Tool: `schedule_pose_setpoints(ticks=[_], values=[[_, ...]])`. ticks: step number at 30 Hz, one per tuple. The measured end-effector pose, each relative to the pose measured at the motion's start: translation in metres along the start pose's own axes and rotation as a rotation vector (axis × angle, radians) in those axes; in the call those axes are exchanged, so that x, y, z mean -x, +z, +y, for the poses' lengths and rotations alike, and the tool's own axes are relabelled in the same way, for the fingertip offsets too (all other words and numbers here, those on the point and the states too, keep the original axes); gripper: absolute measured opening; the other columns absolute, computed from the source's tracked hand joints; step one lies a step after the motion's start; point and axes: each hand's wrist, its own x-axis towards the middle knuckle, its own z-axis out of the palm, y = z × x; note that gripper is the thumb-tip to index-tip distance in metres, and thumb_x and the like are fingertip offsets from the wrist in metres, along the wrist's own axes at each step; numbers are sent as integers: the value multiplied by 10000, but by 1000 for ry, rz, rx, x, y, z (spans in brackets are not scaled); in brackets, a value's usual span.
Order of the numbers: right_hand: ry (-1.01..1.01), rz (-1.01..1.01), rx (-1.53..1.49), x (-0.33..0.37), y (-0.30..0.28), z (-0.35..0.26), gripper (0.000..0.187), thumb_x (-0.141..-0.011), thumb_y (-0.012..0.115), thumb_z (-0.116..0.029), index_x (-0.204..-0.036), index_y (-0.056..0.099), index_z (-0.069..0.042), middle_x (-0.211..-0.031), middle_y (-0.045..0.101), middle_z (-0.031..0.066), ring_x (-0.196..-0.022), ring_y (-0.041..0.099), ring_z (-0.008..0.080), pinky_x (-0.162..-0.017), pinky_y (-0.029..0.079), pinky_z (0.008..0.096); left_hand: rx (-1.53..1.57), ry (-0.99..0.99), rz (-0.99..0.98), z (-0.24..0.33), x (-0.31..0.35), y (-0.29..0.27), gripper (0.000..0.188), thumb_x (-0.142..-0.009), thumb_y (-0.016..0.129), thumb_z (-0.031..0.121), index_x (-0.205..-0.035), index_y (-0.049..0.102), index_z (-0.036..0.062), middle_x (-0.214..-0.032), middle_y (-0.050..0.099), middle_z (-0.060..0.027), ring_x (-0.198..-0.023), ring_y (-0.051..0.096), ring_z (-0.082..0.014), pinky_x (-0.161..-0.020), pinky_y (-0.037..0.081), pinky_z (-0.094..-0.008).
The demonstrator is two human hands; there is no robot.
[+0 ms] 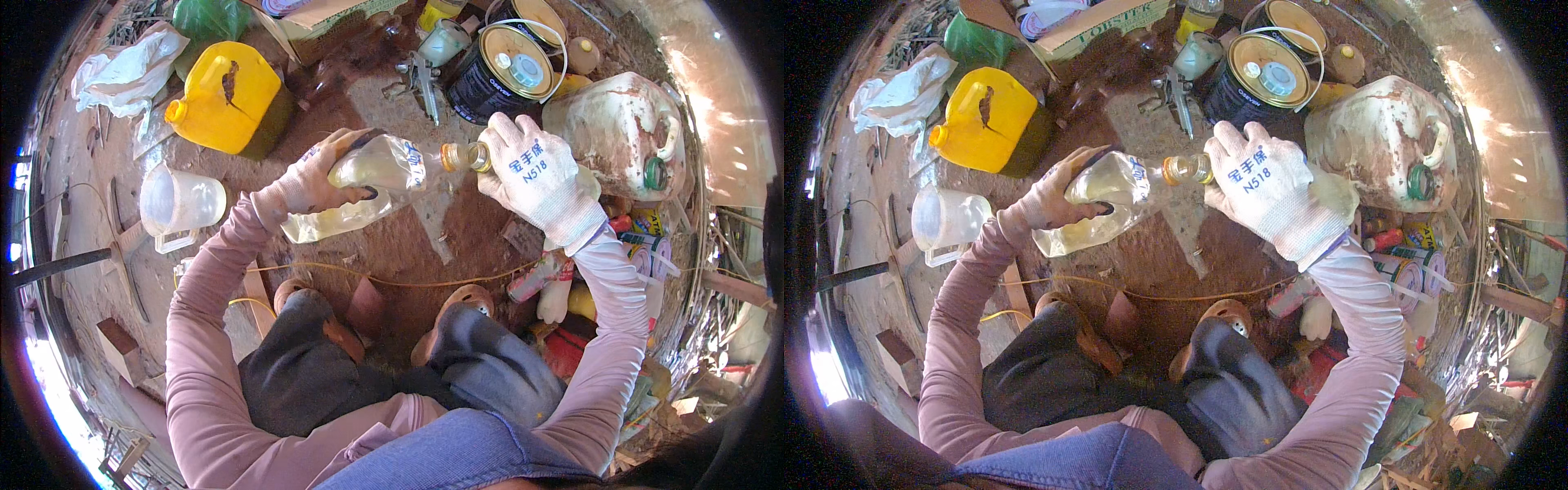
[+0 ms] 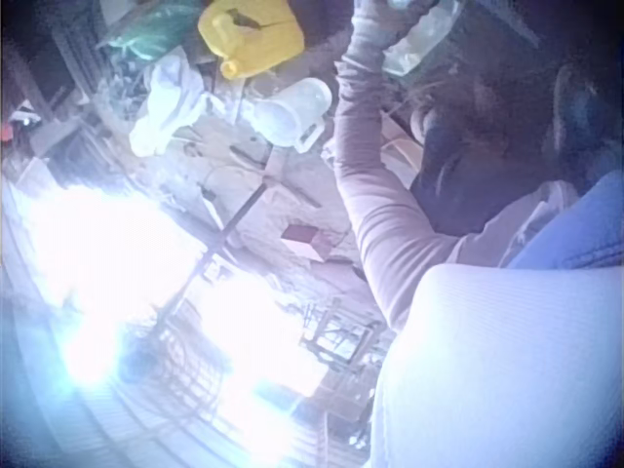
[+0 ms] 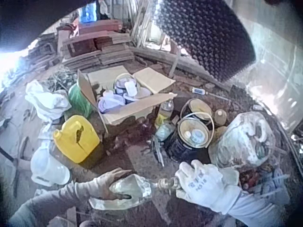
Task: The person pours a yellowish liquid from a plastic bottle into a yellow jerrycan, then pours a clear liquid from a pitcher into the same bottle. They shake the bottle to mix the contents and pour the mixture back into the jerrycan. The person repeats this process with a second plastic bottle.
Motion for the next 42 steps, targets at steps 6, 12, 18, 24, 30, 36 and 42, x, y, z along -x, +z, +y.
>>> schedule_pose_setpoints(ticks=[6,12,18,24,30,36,42], values=[[-14,-132,115,5,-4,-4,464,-725,784,-342,-1080,624,-88,-1090,544,52,-970,577,244,-685,551,370,-54,11,-56,1,-5,-1,907,-749,881,301,-1496,444,31,-1411,533,-186,-1332,518,-344,-1149,390,-414],[-19,-284,221,1,-12,-7,528,-772,775,-424,-1172,664,-98,-1160,570,31,-1017,565,227,-678,547,347,-28,49,-89,-2,-13,-1,906,-751,875,317,-1499,446,40,-1407,532,-197,-1332,513,-363,-1146,393,-430],[-77,-242,288,2,-9,-5,503,-779,767,-408,-1157,676,-89,-1176,578,34,-1008,566,229,-660,546,348,-30,44,-61,-9,-12,5,911,-745,886,329,-1497,453,53,-1423,521,-202,-1338,509,-365,-1143,396,-441],[-113,-235,341,2,-11,-8,461,-815,718,-334,-1197,671,-81,-1212,601,44,-1001,573,245,-671,538,376,-29,33,-56,-8,-11,8,916,-740,890,333,-1495,453,57,-1394,547,-193,-1321,525,-371,-1128,413,-443],[-137,-262,391,4,-11,-7,397,-871,635,-264,-1225,660,-87,-1279,611,49,-990,571,255,-660,515,384,-52,33,-63,-18,-13,14,906,-750,874,347,-1503,451,76,-1392,547,-193,-1312,530,-368,-1120,418,-452],[-126,-349,398,2,-10,-8,388,-887,606,-241,-1247,652,-103,-1325,598,39,-1000,564,251,-665,499,382,-33,40,-69,-15,-13,14,916,-750,872,355,-1509,443,76,-1394,546,-196,-1309,533,-370,-1117,422,-453],[-106,-331,475,3,-7,-10,521,-792,749,-397,-1227,659,-124,-1239,557,17,-1066,528,228,-743,504,358,-19,29,-81,-12,-14,14,932,-746,879,343,-1516,431,71,-1405,536,-193,-1313,529,-374,-1116,422,-443]])
